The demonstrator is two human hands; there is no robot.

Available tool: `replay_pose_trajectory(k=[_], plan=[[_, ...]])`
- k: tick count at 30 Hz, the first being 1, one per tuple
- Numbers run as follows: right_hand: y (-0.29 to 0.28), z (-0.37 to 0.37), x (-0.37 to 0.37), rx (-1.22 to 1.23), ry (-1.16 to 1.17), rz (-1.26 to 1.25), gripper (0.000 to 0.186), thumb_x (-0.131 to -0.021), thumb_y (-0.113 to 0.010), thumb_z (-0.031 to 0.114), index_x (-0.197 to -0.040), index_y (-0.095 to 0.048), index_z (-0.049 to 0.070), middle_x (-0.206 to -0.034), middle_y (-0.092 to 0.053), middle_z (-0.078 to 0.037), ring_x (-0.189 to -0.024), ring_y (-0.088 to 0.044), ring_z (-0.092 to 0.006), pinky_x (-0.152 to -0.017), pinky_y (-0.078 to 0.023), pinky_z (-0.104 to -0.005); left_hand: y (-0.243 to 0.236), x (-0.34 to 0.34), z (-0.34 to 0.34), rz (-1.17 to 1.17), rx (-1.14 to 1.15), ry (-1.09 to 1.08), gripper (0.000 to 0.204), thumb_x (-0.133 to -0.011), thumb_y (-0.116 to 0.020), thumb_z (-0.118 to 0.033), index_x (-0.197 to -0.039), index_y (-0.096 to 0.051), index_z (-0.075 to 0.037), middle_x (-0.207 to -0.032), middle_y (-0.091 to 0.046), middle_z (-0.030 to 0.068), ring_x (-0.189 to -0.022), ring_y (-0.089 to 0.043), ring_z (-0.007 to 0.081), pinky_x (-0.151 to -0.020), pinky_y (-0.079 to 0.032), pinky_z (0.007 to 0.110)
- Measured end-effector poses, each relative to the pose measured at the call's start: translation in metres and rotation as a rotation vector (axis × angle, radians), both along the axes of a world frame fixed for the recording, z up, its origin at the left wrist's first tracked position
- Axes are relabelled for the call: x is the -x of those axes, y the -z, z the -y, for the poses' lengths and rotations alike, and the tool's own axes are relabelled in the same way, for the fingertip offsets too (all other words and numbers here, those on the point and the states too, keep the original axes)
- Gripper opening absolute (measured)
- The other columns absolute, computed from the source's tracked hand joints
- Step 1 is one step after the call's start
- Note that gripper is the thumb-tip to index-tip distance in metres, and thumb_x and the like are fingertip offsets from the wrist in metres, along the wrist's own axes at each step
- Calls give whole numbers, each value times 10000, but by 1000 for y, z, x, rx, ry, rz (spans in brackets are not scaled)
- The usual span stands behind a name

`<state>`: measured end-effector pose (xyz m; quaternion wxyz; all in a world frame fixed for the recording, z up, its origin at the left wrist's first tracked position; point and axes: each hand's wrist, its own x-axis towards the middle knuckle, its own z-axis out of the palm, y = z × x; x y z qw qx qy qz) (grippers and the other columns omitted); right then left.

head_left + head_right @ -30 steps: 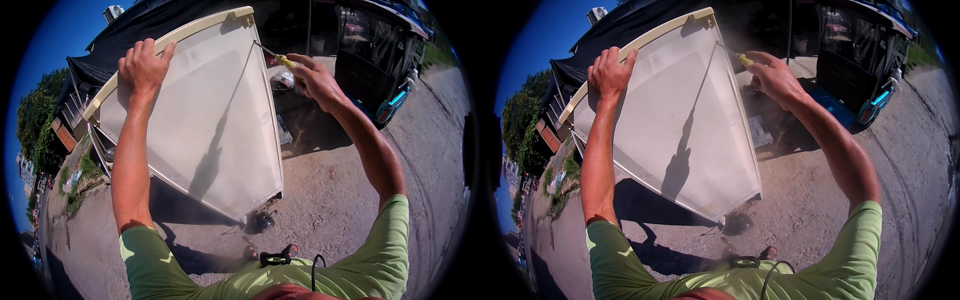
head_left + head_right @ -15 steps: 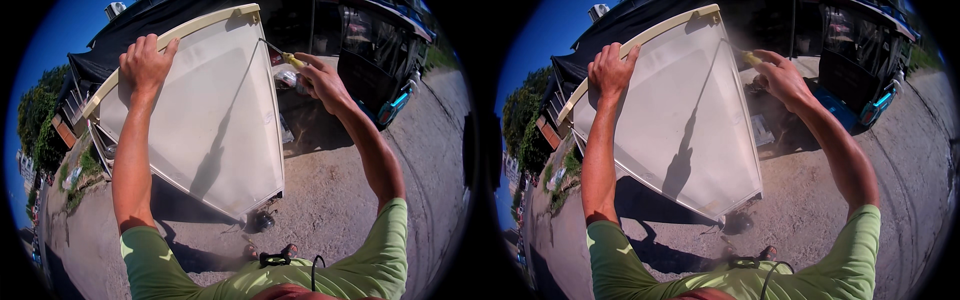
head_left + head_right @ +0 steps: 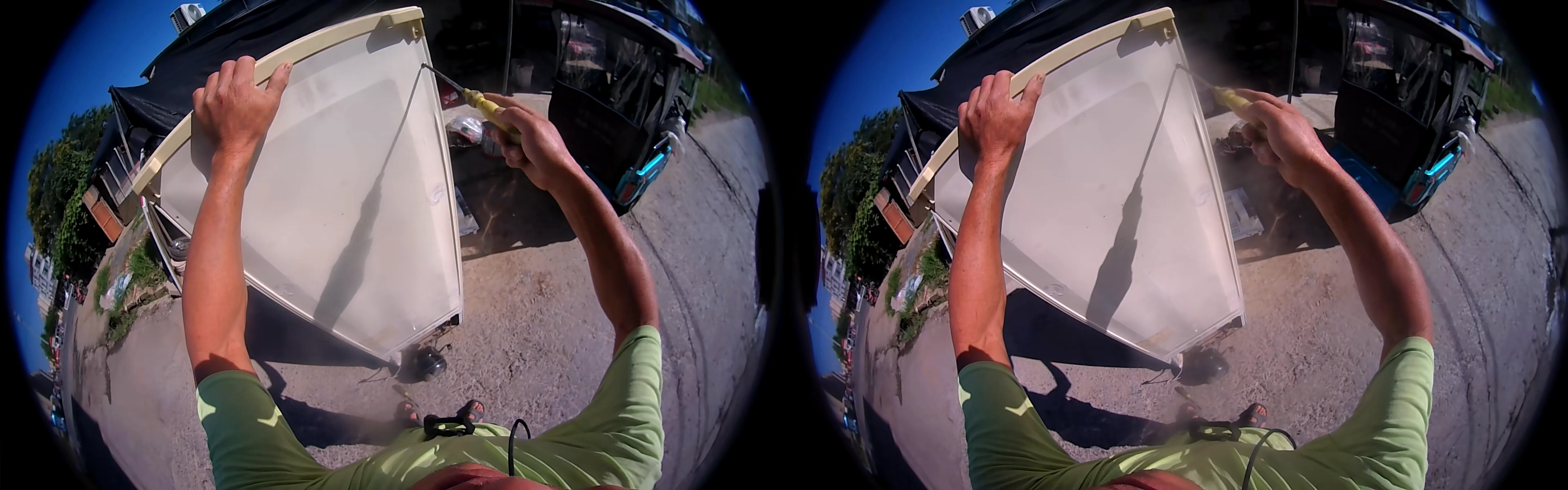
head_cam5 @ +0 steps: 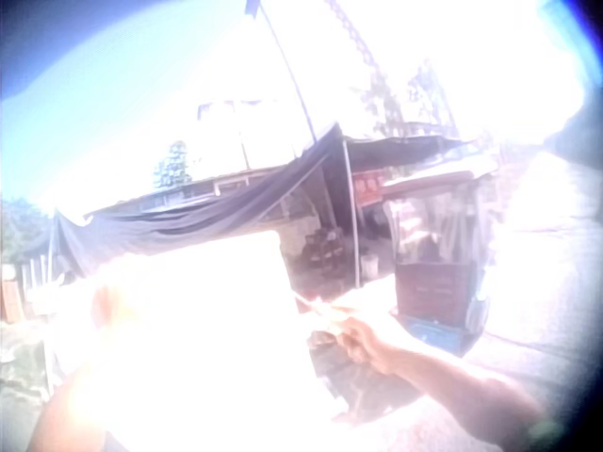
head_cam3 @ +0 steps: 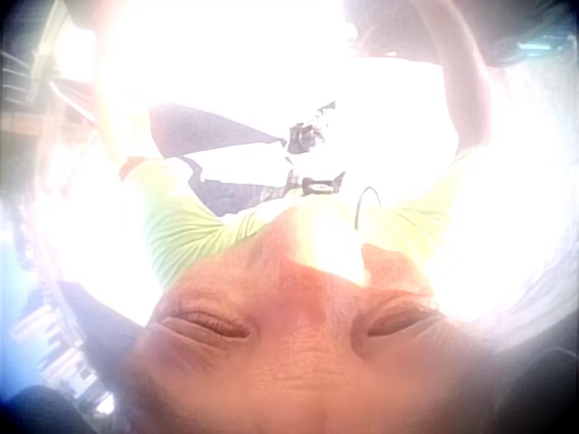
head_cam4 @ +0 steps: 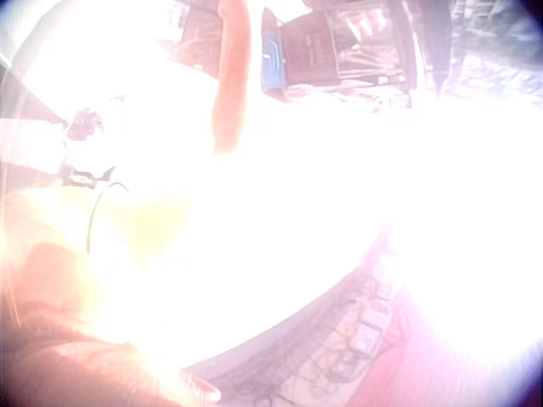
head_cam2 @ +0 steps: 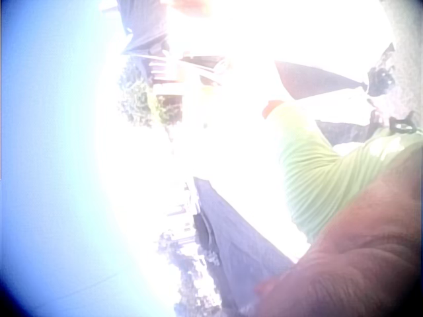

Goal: The person disassembles a refrigerator unit by removing external panels and a door using a screwdriver, and then works on the internal components near the compressor.

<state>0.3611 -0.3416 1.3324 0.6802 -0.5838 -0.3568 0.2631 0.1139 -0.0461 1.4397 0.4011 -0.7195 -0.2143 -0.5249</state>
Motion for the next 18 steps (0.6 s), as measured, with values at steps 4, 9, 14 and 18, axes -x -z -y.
replay_pose_trajectory(k=[4, 9, 14, 18], plan=[[1, 2, -7, -57, -74, -136, 524, -1008, -455, 220, -1508, -468, 62, -799, -456, -8, -544, -325, -33, -490, -294, -191, -2, -1, 0, 3, -5, 2, 499, -882, -655, -598, -841, -668, -101, -842, -670, 45, -832, -651, 242, -752, -447, 449], [4, -1, -8, -56, -47, -126, 525, -1008, -458, 219, -1511, -467, 70, -802, -463, -8, -545, -324, -41, -494, -300, -192, -2, -1, 2, 10, -16, 12, 486, -881, -654, -592, -840, -669, -108, -838, -670, 43, -827, -652, 244, -751, -452, 448], [-15, 5, -4, 67, 79, 147, 527, -1004, -463, 202, -1515, -460, 73, -866, -509, -48, -588, -382, -55, -495, -318, -188, -3, -4, 5, 13, 6, -2, 467, -868, -666, -575, -849, -676, -109, -850, -682, 39, -834, -664, 248, -754, -460, 444], [-40, 5, 10, 74, -16, 81, 471, -1017, -483, 197, -1465, -494, 53, -840, -521, -31, -563, -372, -39, -474, -317, -186, -1, 0, 4, 2, 57, -28, 454, -881, -668, -569, -914, -684, -117, -898, -694, 44, -874, -666, 261, -780, -456, 452]])
